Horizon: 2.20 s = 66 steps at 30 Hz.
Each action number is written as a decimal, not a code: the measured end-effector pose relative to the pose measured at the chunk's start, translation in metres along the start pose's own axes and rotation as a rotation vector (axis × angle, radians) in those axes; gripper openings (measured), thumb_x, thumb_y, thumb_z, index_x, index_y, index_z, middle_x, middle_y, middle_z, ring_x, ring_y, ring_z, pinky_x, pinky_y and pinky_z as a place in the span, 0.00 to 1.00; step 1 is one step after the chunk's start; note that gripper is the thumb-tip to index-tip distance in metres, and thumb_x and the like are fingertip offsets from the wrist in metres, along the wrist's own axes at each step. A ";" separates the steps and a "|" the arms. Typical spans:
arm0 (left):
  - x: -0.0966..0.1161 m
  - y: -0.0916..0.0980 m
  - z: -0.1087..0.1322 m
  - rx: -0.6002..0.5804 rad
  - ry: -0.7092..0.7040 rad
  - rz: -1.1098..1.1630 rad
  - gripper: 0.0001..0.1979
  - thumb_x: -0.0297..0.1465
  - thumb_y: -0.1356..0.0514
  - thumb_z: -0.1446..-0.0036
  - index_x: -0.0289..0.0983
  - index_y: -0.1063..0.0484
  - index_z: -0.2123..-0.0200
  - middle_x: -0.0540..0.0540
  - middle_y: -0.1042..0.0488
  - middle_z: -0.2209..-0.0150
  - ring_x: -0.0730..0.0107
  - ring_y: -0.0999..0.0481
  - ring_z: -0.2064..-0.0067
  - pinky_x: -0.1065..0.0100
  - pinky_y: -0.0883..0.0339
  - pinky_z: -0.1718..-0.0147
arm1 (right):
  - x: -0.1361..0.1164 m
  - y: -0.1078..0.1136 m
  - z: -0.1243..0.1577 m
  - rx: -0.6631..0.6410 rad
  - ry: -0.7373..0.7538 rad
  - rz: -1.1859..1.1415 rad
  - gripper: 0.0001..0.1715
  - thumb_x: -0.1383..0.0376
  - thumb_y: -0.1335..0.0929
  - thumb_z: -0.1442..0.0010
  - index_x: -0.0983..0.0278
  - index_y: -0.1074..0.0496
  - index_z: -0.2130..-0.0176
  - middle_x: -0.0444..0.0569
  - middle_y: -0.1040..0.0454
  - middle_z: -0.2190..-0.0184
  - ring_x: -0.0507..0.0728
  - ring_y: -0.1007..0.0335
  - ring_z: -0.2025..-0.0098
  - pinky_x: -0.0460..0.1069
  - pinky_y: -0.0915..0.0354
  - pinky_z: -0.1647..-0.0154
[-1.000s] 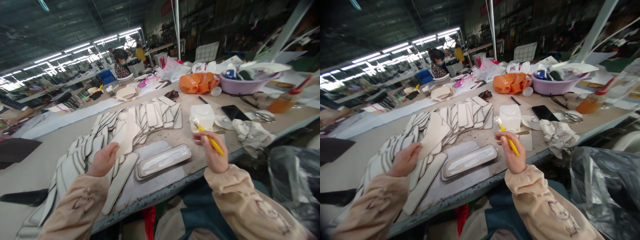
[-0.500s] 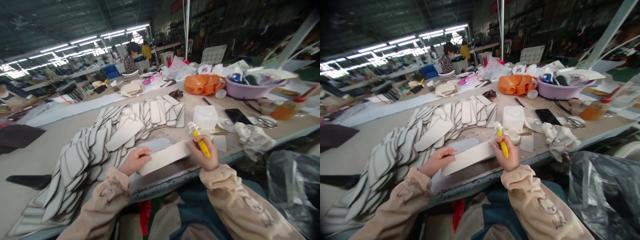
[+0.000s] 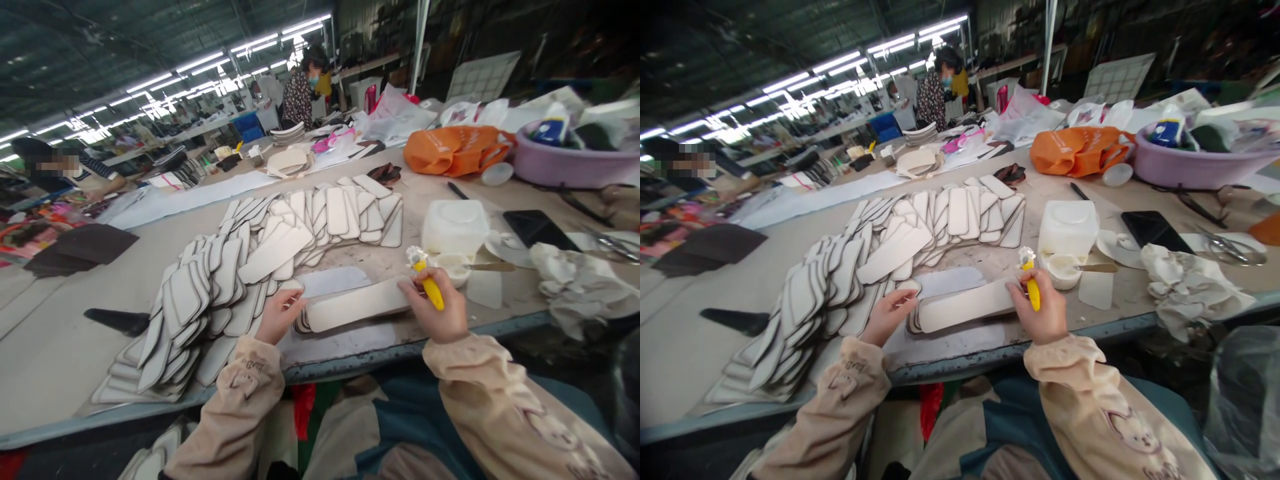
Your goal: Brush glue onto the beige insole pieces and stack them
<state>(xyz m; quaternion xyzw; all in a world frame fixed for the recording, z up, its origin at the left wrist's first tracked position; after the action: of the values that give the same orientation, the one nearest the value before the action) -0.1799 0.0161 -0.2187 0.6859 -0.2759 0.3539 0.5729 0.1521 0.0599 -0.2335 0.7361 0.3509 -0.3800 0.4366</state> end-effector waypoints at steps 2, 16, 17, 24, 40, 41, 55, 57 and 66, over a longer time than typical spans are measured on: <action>-0.009 -0.001 0.009 -0.011 -0.039 -0.034 0.17 0.39 0.38 0.47 0.36 0.23 0.58 0.42 0.24 0.61 0.67 0.25 0.65 0.67 0.31 0.70 | 0.003 -0.002 0.000 0.005 0.007 0.001 0.19 0.53 0.28 0.48 0.61 0.33 0.62 0.44 0.25 0.68 0.54 0.28 0.69 0.49 0.32 0.64; -0.018 -0.012 0.033 0.030 -0.087 -0.186 0.19 0.37 0.38 0.47 0.38 0.25 0.52 0.42 0.28 0.55 0.62 0.27 0.53 0.63 0.31 0.56 | 0.017 -0.011 -0.002 0.013 0.064 0.108 0.19 0.52 0.30 0.47 0.60 0.33 0.61 0.46 0.25 0.67 0.57 0.26 0.68 0.52 0.30 0.62; -0.019 -0.013 0.033 0.040 -0.092 -0.192 0.19 0.37 0.38 0.47 0.38 0.25 0.52 0.42 0.28 0.55 0.62 0.27 0.53 0.63 0.31 0.56 | 0.018 -0.011 -0.001 0.017 0.061 0.115 0.19 0.52 0.30 0.47 0.60 0.33 0.61 0.47 0.25 0.67 0.58 0.26 0.68 0.53 0.30 0.61; -0.020 -0.019 0.038 0.120 -0.256 -0.173 0.15 0.33 0.40 0.43 0.39 0.23 0.53 0.43 0.29 0.57 0.65 0.28 0.55 0.62 0.31 0.54 | 0.017 -0.014 -0.003 -0.006 0.075 0.140 0.18 0.52 0.31 0.46 0.60 0.33 0.61 0.47 0.25 0.66 0.58 0.26 0.68 0.53 0.30 0.62; -0.019 -0.023 0.052 0.225 -0.472 -0.249 0.10 0.30 0.38 0.43 0.40 0.21 0.58 0.41 0.28 0.53 0.64 0.29 0.57 0.60 0.29 0.58 | 0.002 -0.012 -0.003 -0.038 0.130 0.345 0.13 0.57 0.32 0.45 0.61 0.31 0.60 0.46 0.24 0.68 0.57 0.28 0.70 0.49 0.37 0.69; -0.019 -0.023 0.052 0.232 -0.479 -0.254 0.10 0.30 0.38 0.43 0.40 0.21 0.58 0.41 0.28 0.53 0.65 0.29 0.58 0.60 0.29 0.58 | 0.001 -0.012 -0.003 -0.046 0.149 0.384 0.13 0.57 0.32 0.44 0.61 0.31 0.60 0.46 0.24 0.68 0.57 0.28 0.71 0.48 0.38 0.71; -0.021 -0.024 0.051 0.236 -0.529 -0.286 0.10 0.31 0.38 0.44 0.42 0.21 0.57 0.42 0.27 0.53 0.65 0.29 0.59 0.60 0.30 0.59 | 0.003 -0.015 0.004 -0.072 0.380 0.540 0.09 0.63 0.35 0.39 0.62 0.31 0.58 0.50 0.25 0.68 0.58 0.28 0.65 0.48 0.38 0.66; -0.021 -0.024 0.050 0.232 -0.527 -0.283 0.11 0.31 0.38 0.43 0.42 0.21 0.57 0.43 0.27 0.53 0.64 0.28 0.58 0.59 0.30 0.59 | 0.003 -0.016 0.004 -0.088 0.388 0.531 0.09 0.64 0.35 0.39 0.62 0.31 0.58 0.50 0.25 0.68 0.58 0.28 0.64 0.49 0.37 0.65; -0.023 -0.025 0.049 0.218 -0.536 -0.293 0.11 0.32 0.38 0.43 0.43 0.22 0.56 0.43 0.27 0.52 0.64 0.29 0.59 0.59 0.31 0.59 | -0.007 -0.013 0.002 -0.092 0.463 0.532 0.08 0.66 0.36 0.38 0.63 0.30 0.58 0.52 0.24 0.66 0.61 0.29 0.61 0.53 0.35 0.60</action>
<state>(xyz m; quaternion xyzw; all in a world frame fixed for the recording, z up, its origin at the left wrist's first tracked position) -0.1655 -0.0273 -0.2563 0.8444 -0.2758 0.1019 0.4478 0.1369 0.0615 -0.2332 0.8479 0.2534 -0.0599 0.4617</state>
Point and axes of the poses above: each hand's wrist, its own z-axis away from the middle knuckle, its own y-axis out of the back of the hand, x = y × z, the point moved 3 cm from there along -z, towards the middle knuckle
